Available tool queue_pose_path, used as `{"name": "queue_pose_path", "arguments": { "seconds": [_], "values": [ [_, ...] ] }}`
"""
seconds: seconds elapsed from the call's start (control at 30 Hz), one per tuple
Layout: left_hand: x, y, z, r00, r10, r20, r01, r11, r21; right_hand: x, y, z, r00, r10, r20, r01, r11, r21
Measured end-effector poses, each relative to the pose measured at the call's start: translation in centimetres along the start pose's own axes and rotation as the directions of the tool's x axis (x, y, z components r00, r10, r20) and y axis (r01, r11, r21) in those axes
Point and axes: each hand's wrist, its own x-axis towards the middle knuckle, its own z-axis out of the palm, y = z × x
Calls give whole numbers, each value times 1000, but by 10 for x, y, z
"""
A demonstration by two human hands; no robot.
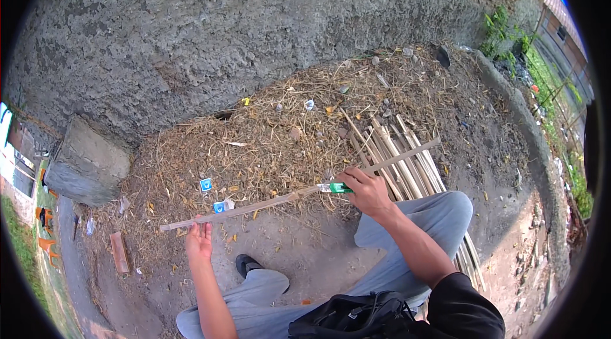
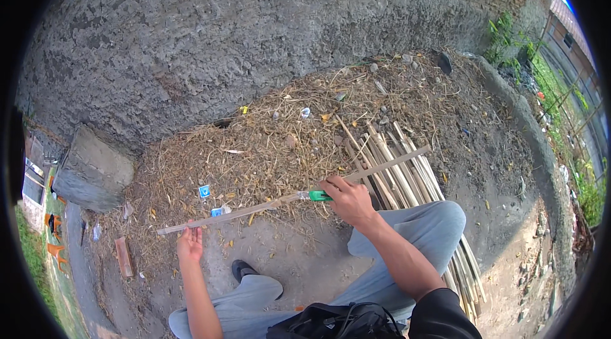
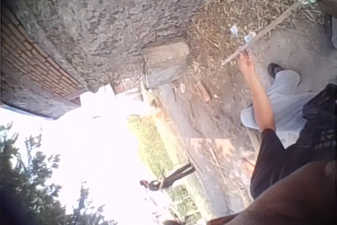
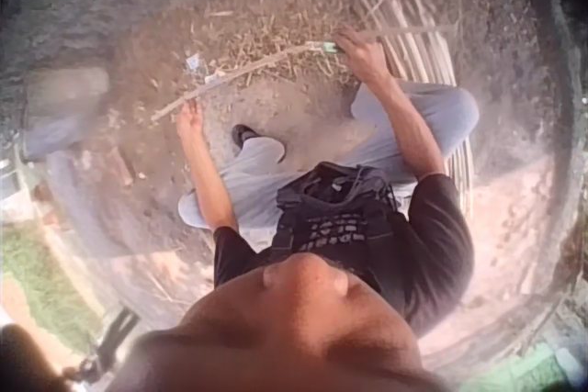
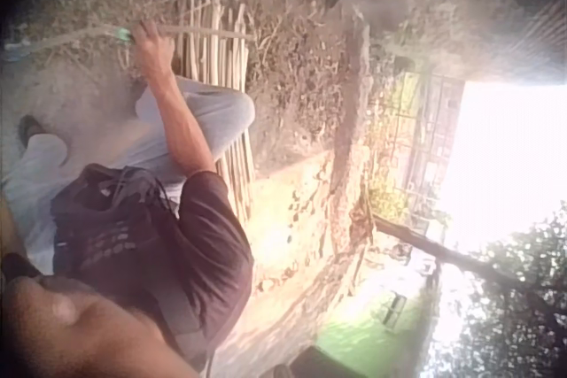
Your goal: The person holds a thin bamboo stick and repeatedly shaves along its length using a utility knife.
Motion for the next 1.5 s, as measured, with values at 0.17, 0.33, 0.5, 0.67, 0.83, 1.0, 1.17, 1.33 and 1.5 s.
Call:
{"name": "queue_pose_path", "arguments": {
  "seconds": [0.17, 0.33, 0.5, 0.67, 0.83, 1.0, 1.17, 1.33, 1.5],
  "values": [
    [-7, 3, 15, 998, 44, -41, -43, 998, 40, -3, -1, 2, 999, 33, 16, -33, 999, 16],
    [-13, 16, 17, 996, 89, -21, -88, 995, 50, 0, -5, 5, 999, 13, -33, -10, 997, 75],
    [-17, 20, 19, 994, 75, -82, -72, 996, 42, 7, -8, 1, 997, 56, -44, -50, 991, 128],
    [-19, 21, 25, 996, 88, -1, -88, 996, 29, 13, 3, 2, 982, 170, -76, -149, 961, 232],
    [-26, 29, 29, 989, 139, 58, -143, 988, 61, 19, 2, -2, 971, 239, -2, -228, 932, 281],
    [-56, 28, 67, 924, 233, 303, -207, 971, -115, 15, -3, 7, 934, 350, 77, -356, 881, 313],
    [-110, -13, 118, 773, 70, 630, -382, 845, 375, 28, -56, 10, 852, 489, 190, -510, 690, 513],
    [-164, -52, 175, 584, 146, 798, -659, 659, 362, 42, -109, 5, 817, 366, 446, -577, 513, 635],
    [-182, -54, 206, 595, 126, 794, -599, 728, 334, 39, -132, 3, 862, 325, 390, -496, 379, 781]
  ]
}}
